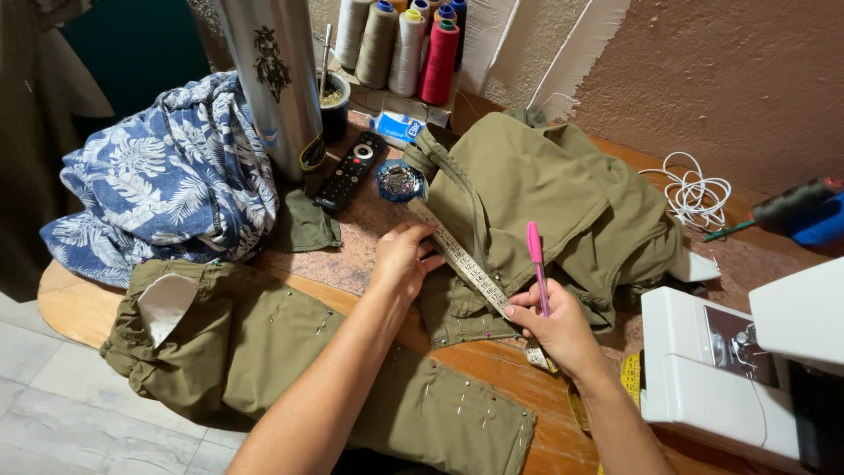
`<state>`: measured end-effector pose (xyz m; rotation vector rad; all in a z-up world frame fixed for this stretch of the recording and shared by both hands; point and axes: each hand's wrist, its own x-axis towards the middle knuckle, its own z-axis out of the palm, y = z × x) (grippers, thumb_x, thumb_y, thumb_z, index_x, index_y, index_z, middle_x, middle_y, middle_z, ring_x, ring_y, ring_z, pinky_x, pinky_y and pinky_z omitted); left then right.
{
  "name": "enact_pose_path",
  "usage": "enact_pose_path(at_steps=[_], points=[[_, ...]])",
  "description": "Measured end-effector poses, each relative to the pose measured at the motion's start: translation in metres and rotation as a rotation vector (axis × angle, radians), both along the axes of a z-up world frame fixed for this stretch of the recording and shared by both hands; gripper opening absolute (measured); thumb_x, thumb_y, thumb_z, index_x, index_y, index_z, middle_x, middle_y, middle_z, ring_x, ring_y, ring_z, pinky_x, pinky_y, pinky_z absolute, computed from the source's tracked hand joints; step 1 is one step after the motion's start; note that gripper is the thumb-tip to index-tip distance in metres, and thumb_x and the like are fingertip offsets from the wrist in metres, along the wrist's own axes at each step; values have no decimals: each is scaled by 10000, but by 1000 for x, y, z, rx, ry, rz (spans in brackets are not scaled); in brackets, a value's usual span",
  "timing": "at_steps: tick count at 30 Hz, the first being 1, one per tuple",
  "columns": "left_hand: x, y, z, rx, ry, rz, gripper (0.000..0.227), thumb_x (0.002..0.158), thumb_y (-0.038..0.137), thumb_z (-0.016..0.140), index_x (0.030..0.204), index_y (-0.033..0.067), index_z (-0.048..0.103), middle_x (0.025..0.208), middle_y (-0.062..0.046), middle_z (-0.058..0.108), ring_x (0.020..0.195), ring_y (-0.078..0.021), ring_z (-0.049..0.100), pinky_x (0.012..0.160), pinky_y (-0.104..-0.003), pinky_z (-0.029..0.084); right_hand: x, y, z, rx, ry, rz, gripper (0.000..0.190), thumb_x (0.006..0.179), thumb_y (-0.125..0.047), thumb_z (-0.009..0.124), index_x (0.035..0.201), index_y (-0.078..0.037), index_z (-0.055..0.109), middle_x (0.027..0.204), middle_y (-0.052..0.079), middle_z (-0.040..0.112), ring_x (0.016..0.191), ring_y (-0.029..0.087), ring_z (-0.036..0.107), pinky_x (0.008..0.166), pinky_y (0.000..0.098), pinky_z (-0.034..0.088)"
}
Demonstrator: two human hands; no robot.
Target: Measuring and marking a green garment using a measuring tape and a pen on a sewing table
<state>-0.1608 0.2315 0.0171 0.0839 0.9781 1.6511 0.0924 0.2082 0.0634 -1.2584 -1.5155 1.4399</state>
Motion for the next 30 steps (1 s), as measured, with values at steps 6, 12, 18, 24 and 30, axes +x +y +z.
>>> enact_pose_path(at_steps=[6,12,18,24,30], points=[[-2,6,-16,4,8,-21,377,818,122,761,1143,37,590,1073,-101,534,990,-290,592,724,-509,590,-3,1,-2,22,-6,-14,370,762,-19,841,893,-57,498,921,194,740,443,70,557,444,176,441],[-1,-4,7,0,18,-30,414,819,129,761,1179,32,581,1097,-104,517,998,-283,570,737,-514,579,-4,4,-7,32,-13,-34,380,765,-55,848,890,-68,489,876,184,736,410,75,542,417,174,423],[0,-6,9,-4,4,-36,493,832,131,753,1260,11,540,1137,-122,465,1048,-298,521,751,-514,576,-3,6,-13,49,-11,-69,382,760,-60,855,880,-85,493,791,132,701,395,82,509,413,194,390],[9,-20,33,31,-121,16,144,836,14,685,919,66,580,665,-8,526,449,-53,375,475,-357,577,6,3,0,150,-114,-39,329,779,-64,776,807,-176,468,699,-48,403,627,80,363,600,245,320],[29,-31,59,-1,-314,44,158,832,16,710,830,95,573,871,-115,696,848,-269,704,768,-560,632,17,-29,70,-158,-107,-45,158,908,50,662,997,-60,592,861,95,529,633,232,562,564,332,522]])
